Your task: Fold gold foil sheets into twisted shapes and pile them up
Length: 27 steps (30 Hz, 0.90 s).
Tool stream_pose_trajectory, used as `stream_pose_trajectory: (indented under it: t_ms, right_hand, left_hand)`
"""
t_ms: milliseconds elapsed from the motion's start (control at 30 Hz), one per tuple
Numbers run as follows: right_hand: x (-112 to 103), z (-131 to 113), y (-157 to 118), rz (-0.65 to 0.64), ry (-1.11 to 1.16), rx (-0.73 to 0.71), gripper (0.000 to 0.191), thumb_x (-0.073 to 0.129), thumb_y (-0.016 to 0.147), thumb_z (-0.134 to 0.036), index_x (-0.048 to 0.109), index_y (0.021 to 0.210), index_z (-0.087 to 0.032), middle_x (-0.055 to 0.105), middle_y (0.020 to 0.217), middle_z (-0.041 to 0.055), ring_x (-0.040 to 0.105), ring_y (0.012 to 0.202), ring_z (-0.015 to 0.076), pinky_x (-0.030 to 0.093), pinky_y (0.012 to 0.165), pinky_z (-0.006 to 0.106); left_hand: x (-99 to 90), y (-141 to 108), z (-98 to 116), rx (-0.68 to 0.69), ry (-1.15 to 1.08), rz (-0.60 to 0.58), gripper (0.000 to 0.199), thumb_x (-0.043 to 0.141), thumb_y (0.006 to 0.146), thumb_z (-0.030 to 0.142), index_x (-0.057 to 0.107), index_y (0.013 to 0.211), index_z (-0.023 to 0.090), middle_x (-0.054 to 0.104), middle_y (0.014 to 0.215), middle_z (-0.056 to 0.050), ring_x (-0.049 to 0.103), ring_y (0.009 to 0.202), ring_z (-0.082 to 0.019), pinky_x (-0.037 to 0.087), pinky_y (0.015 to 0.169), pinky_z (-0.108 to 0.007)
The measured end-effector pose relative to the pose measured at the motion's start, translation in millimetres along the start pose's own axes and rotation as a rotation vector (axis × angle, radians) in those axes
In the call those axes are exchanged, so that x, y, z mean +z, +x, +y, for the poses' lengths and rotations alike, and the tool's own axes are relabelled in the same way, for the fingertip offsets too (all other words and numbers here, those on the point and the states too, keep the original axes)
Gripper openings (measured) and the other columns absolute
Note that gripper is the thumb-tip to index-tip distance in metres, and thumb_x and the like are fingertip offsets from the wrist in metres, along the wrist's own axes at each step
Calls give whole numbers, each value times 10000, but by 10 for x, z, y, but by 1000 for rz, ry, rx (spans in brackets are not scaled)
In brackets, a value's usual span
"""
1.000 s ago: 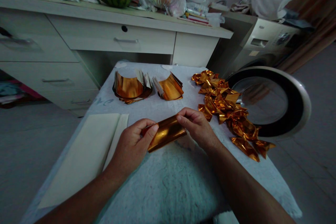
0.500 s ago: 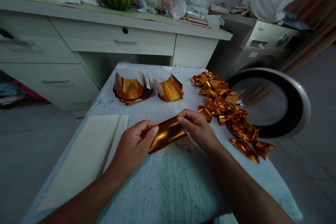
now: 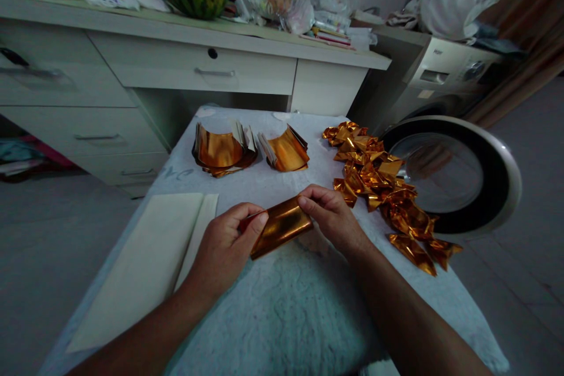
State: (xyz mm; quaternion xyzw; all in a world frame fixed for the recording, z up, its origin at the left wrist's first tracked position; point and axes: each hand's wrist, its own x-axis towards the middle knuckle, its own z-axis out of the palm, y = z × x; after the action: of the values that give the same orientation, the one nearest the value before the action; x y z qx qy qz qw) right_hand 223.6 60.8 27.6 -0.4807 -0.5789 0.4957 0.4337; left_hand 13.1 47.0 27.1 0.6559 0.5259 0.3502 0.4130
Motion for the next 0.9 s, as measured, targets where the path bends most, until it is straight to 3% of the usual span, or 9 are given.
stream_pose_trajectory:
  t_ms: [400, 900]
  right_hand:
    - [18, 0, -6, -18, 49, 45, 348, 656, 845, -514, 630, 794, -172, 537, 662, -19, 464, 608, 116, 362, 586, 247]
    - [20, -13, -10, 22, -26, -11, 264, 665, 836, -436, 639, 769, -182, 540, 660, -15, 458, 618, 120, 374, 567, 241]
  left_hand:
    - [-2, -2, 19, -12, 1, 7, 280, 526, 906, 435, 664, 825, 204, 664, 721, 12, 602, 675, -169, 442, 627, -269]
    - [-10, -2, -3, -4, 27, 15, 276, 522, 912, 430, 657, 818, 208, 658, 709, 11, 596, 674, -171, 439, 631, -273]
